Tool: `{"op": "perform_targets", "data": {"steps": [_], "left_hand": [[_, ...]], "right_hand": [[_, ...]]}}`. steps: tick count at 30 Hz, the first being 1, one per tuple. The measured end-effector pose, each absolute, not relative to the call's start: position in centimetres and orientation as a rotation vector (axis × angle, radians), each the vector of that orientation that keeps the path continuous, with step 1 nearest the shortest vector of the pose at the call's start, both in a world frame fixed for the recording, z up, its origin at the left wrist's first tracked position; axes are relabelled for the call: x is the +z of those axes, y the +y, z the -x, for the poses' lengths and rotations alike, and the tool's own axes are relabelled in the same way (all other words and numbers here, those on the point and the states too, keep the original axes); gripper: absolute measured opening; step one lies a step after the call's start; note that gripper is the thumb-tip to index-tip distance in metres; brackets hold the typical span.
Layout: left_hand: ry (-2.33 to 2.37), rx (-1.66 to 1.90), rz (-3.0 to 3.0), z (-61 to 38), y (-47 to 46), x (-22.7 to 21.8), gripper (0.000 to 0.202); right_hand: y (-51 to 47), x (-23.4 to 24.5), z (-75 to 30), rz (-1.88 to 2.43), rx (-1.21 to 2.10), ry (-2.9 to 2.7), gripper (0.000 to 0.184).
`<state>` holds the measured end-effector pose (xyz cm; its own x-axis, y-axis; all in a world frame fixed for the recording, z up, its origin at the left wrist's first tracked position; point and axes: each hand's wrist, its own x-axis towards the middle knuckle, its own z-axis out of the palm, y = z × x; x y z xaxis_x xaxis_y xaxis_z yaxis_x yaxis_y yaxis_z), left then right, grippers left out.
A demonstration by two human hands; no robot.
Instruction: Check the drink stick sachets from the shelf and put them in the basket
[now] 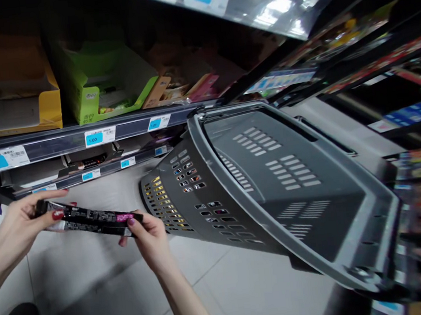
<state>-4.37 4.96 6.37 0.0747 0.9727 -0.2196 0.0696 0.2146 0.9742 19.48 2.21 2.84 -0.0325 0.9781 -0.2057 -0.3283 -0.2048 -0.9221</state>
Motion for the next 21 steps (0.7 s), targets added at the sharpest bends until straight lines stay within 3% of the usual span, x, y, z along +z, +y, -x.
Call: {"op": "perform_targets", "data": {"steps": [5, 12, 21], "left_hand": [[1.211, 0.714, -1.071, 2.6, 4.1, 4.4, 0.027], [1.381, 0.817, -1.084, 1.7, 3.4, 5.2, 0.022], [1.179, 0.742, -0.718, 1.7, 3.8, 4.5, 0.028]], "right_hand": [[2.2, 5.9, -20.8, 1.293, 1.45, -1.005, 0.022], [2.3, 6.4, -20.5, 1.436, 1.337, -0.992, 0.015], [1.6, 7.6, -20.1, 1.479, 1.436, -0.956, 0.02]]}}
